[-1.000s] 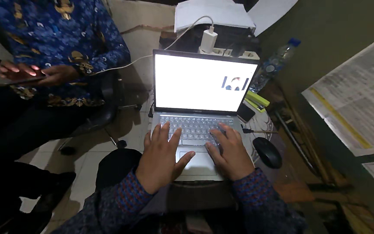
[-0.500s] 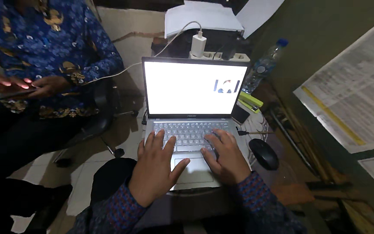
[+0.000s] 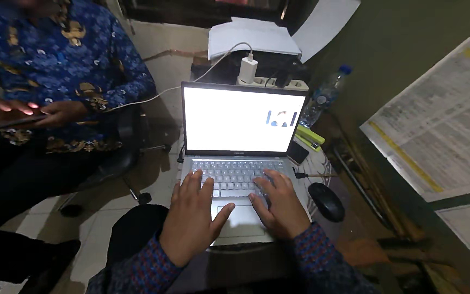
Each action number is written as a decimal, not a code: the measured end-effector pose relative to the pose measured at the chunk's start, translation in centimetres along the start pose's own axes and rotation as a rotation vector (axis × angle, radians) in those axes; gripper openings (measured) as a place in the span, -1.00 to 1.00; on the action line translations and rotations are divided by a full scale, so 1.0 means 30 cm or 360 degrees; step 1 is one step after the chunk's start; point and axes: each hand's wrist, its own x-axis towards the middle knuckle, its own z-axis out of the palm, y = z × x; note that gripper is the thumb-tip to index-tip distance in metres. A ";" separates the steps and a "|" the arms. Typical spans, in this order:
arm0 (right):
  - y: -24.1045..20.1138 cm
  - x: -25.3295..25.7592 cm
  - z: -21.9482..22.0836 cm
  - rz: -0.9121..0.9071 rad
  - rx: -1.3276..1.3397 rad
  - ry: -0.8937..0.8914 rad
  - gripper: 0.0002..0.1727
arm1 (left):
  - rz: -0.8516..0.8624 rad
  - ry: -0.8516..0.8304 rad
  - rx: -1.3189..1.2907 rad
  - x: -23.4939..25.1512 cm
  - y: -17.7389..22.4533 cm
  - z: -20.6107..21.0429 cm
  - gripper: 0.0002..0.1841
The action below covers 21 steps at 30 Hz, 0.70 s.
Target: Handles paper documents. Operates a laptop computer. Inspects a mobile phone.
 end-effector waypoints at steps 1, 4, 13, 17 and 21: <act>-0.005 0.003 -0.003 -0.0022 -0.0005 -0.0005 -0.39 | -0.0001 0.0000 -0.0002 -0.001 0.000 -0.001 -0.04; -0.035 0.024 -0.010 -0.0154 -0.0011 -0.0072 -0.37 | 0.0004 0.0011 0.0015 -0.003 0.001 0.000 -0.03; -0.081 0.056 -0.013 -0.0265 -0.0051 -0.0093 -0.34 | -0.0059 -0.0014 0.0044 0.000 0.003 0.001 -0.01; -0.092 0.107 -0.004 -0.0151 -0.0172 -0.0237 -0.20 | -0.0043 0.0019 0.0020 -0.001 0.005 0.005 0.02; -0.093 0.079 -0.015 -0.0241 -0.0084 -0.0145 -0.26 | -0.0056 0.0029 0.0029 -0.003 0.004 0.003 -0.01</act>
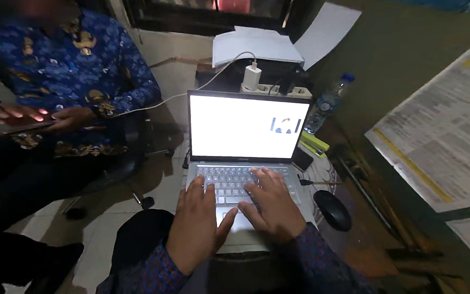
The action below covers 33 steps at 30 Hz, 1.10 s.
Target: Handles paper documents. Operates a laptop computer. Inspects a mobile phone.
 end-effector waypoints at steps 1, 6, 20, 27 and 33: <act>-0.002 -0.023 -0.001 -0.0041 0.0034 0.0058 -0.31 | -0.0007 -0.0009 0.0001 -0.001 0.000 -0.001 -0.01; 0.014 -0.132 -0.003 -0.0053 -0.0002 0.0120 -0.34 | 0.0006 0.0003 -0.0013 0.000 0.001 0.002 0.02; 0.150 -0.272 0.015 0.0278 0.0048 0.0422 -0.32 | 0.0096 -0.0094 0.0033 0.007 0.004 -0.002 0.02; 0.074 -0.205 -0.009 0.0123 0.0029 0.0252 -0.39 | 0.0020 0.0034 0.0020 0.001 0.006 0.006 0.02; 0.018 -0.151 0.037 -0.0032 0.0125 0.0244 -0.39 | 0.0034 0.0072 0.0003 0.002 0.000 0.012 -0.01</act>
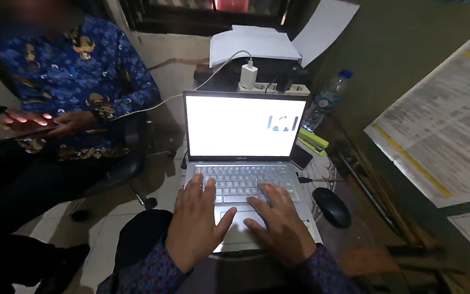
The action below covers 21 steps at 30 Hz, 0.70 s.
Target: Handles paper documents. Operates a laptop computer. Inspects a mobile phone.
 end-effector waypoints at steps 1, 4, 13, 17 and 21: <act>-0.001 0.003 -0.003 0.0017 -0.0003 -0.0031 -0.38 | -0.0003 -0.0005 0.0008 0.000 0.000 -0.002 -0.01; 0.009 0.019 -0.029 0.0168 -0.0075 -0.0121 -0.33 | 0.0004 -0.0012 0.0010 -0.001 0.001 -0.001 0.00; 0.096 -0.023 -0.071 0.0444 -0.0204 -0.0042 -0.19 | -0.0003 -0.0046 -0.0005 0.000 0.001 -0.009 0.03; 0.096 -0.100 -0.059 0.0364 -0.0176 0.0052 -0.17 | 0.0010 -0.0047 0.0004 0.000 0.001 -0.009 0.03; 0.093 -0.127 -0.034 0.0305 -0.0205 0.0192 -0.26 | 0.0026 -0.0044 0.0005 0.001 0.000 -0.008 0.04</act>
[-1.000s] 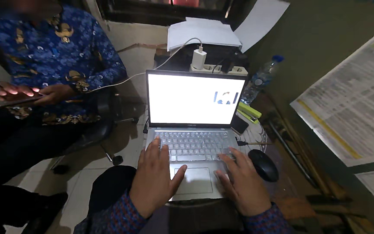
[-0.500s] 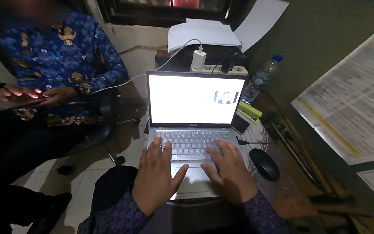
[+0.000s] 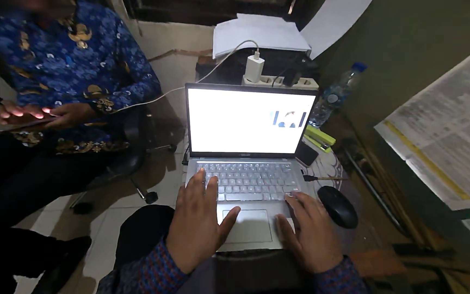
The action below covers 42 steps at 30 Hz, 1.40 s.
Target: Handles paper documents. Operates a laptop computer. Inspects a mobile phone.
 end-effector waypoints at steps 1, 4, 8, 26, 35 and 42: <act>-0.002 -0.002 0.001 -0.0003 -0.0002 0.0016 -0.29 | 0.0000 0.0001 -0.0004 0.000 0.000 0.000 0.04; -0.001 -0.002 0.005 -0.0016 0.0000 0.0031 -0.31 | 0.0001 0.0018 -0.0016 -0.001 -0.001 -0.001 0.02; -0.001 -0.003 0.007 -0.0025 0.0023 0.0046 -0.30 | 0.0003 0.0028 -0.0027 -0.004 -0.002 -0.002 0.00; -0.036 0.178 0.029 0.0091 -0.0109 -0.0295 -0.16 | -0.0038 -0.0023 -0.0010 0.000 -0.003 -0.005 0.01; -0.032 0.175 0.029 0.0100 -0.0070 -0.0286 -0.19 | -0.0057 -0.0053 0.0017 0.000 0.006 -0.003 0.06; -0.066 0.172 0.033 -0.0275 0.0087 -0.0345 -0.31 | -0.0031 -0.0001 0.0011 -0.003 0.002 0.002 0.03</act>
